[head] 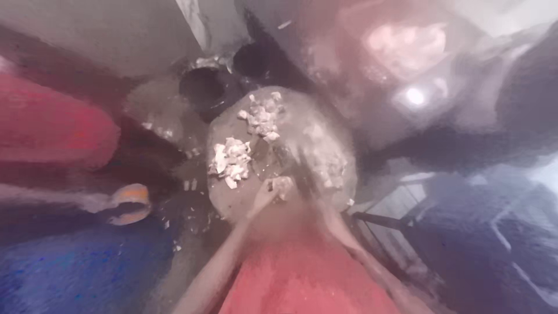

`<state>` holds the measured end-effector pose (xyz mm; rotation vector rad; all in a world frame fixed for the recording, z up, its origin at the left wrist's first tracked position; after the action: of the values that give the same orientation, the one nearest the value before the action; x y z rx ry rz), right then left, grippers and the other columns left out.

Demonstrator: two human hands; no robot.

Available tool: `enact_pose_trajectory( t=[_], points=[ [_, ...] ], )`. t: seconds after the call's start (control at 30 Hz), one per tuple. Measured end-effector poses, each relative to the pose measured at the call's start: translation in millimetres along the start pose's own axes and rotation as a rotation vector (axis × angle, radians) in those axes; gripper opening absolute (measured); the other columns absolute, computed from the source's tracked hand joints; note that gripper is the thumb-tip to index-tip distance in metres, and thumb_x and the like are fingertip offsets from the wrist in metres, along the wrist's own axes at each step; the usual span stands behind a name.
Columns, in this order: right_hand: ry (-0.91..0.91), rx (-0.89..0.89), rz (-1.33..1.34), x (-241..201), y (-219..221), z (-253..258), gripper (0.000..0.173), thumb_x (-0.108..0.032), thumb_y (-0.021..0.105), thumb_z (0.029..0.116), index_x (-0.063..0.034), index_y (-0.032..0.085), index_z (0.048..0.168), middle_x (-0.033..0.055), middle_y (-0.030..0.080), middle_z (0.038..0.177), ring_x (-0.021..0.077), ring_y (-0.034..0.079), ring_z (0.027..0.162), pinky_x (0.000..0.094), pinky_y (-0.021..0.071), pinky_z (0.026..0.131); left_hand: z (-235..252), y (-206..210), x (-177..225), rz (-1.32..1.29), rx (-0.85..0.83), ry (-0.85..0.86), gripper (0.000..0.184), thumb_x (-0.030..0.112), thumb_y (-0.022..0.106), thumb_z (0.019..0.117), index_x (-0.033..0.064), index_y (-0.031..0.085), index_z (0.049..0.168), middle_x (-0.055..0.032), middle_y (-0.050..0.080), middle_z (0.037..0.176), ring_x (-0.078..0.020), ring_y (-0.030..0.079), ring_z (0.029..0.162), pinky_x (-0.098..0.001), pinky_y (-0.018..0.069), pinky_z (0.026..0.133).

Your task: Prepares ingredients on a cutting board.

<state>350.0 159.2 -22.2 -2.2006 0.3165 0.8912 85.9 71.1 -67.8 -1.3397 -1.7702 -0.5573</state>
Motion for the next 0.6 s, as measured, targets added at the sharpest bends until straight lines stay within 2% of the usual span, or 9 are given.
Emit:
enact_pose_trajectory(
  t=[0.1, 0.17, 0.2, 0.27, 0.3, 0.37, 0.4, 0.5, 0.6],
  points=[
    [-0.11, 0.016, -0.026, -56.5, -11.7, 1.5, 0.05, -0.035, 0.036, 0.1107, -0.0065, 0.046, 0.151, 0.0186, 0.065, 0.13, 0.0283, 0.065, 0.119, 0.0484, 0.0508, 0.105, 14.7, 10.0, -23.5, 0.114, 0.012, -0.076, 0.049, 0.034, 0.063, 0.1017, 0.0045, 0.051, 0.139, -0.0124, 0.071, 0.101, -0.0178, 0.071, 0.074, -0.0352, 0.0614, 0.066],
    [-0.193, -0.025, 0.082, -92.3, -11.8, -8.0, 0.049, -0.03, 0.042, 0.1087, -0.0056, 0.047, 0.151, 0.0166, 0.065, 0.131, 0.0232, 0.066, 0.116, 0.0428, 0.0528, 0.103, 3.3, 8.6, -16.9, 0.257, 0.027, -0.088, 0.05, 0.032, 0.061, 0.1026, 0.0015, 0.054, 0.141, -0.0174, 0.07, 0.116, -0.0223, 0.07, 0.096, -0.0416, 0.0585, 0.086],
    [-0.221, -0.038, 0.105, -98.2, -5.7, -10.0, 0.047, -0.029, 0.044, 0.1082, -0.0043, 0.049, 0.148, 0.0166, 0.067, 0.127, 0.0229, 0.068, 0.112, 0.043, 0.0549, 0.1, -5.5, 9.7, -12.9, 0.234, 0.037, -0.09, 0.048, 0.029, 0.062, 0.1024, -0.0002, 0.055, 0.14, -0.0173, 0.069, 0.118, -0.0216, 0.069, 0.1, -0.0409, 0.057, 0.091],
    [-0.219, -0.083, 0.07, -84.2, 19.5, -0.5, 0.048, -0.035, 0.043, 0.1089, -0.0023, 0.054, 0.141, 0.017, 0.067, 0.123, 0.0244, 0.067, 0.111, 0.0443, 0.0533, 0.101, -8.9, 12.4, -7.5, 0.103, 0.065, -0.075, 0.039, 0.024, 0.061, 0.1033, -0.0015, 0.057, 0.133, -0.0115, 0.07, 0.105, -0.0138, 0.07, 0.085, -0.0326, 0.0602, 0.078],
    [-0.19, -0.103, 0.009, -63.9, 37.8, 10.1, 0.051, -0.043, 0.041, 0.1089, -0.0036, 0.056, 0.138, 0.0162, 0.068, 0.12, 0.0252, 0.067, 0.11, 0.0463, 0.0536, 0.099, -6.9, 13.0, -6.2, 0.086, 0.068, -0.096, 0.041, 0.022, 0.06, 0.1033, -0.0022, 0.055, 0.136, -0.0123, 0.07, 0.104, -0.0148, 0.069, 0.084, -0.0336, 0.0598, 0.077],
    [-0.104, -0.167, -0.12, -26.5, 65.1, 26.5, 0.062, -0.055, 0.035, 0.1077, -0.0072, 0.057, 0.14, 0.0166, 0.067, 0.126, 0.0284, 0.065, 0.119, 0.0525, 0.0505, 0.105, 1.4, 13.8, -12.9, 0.142, 0.073, -0.15, 0.048, 0.024, 0.063, 0.1011, -0.0021, 0.046, 0.138, -0.0117, 0.069, 0.098, -0.0156, 0.072, 0.075, -0.0326, 0.0638, 0.068],
    [-0.101, -0.173, -0.156, -19.7, 69.5, 31.1, 0.064, -0.057, 0.034, 0.1071, -0.008, 0.059, 0.139, 0.0165, 0.067, 0.128, 0.0287, 0.064, 0.121, 0.0532, 0.0496, 0.106, 5.3, 12.6, -16.3, 0.23, 0.081, -0.163, 0.052, 0.027, 0.066, 0.0982, -0.001, 0.047, 0.137, -0.0104, 0.07, 0.097, -0.0155, 0.073, 0.075, -0.0335, 0.0641, 0.069],
    [-0.128, -0.176, -0.108, -22.4, 60.3, 28.7, 0.059, -0.052, 0.036, 0.1084, -0.0078, 0.058, 0.14, 0.0157, 0.067, 0.128, 0.0262, 0.064, 0.12, 0.0491, 0.05, 0.107, 12.5, 18.5, -31.5, 0.327, 0.037, -0.089, 0.047, 0.037, 0.058, 0.1017, 0.0005, 0.054, 0.131, -0.0091, 0.071, 0.095, -0.0154, 0.072, 0.075, -0.036, 0.0634, 0.07],
    [-0.129, -0.108, -0.046, -39.6, 31.2, 9.0, 0.054, -0.043, 0.04, 0.1092, -0.0044, 0.054, 0.144, 0.0171, 0.065, 0.131, 0.0256, 0.064, 0.12, 0.0473, 0.0503, 0.107, 3.5, 0.4, -20.4, 0.26, 0.106, 0.0, 0.043, 0.033, 0.059, 0.1028, -0.0003, 0.058, 0.13, -0.011, 0.071, 0.098, -0.0159, 0.071, 0.08, -0.0359, 0.0621, 0.073]
  ],
)
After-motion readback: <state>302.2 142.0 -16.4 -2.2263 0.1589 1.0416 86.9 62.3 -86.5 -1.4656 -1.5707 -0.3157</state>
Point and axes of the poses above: each hand's wrist, its own z-axis towards the middle knuckle, its own y-axis out of the palm, x = y × z, the point moved 5 cm from there along z, towards the middle knuckle
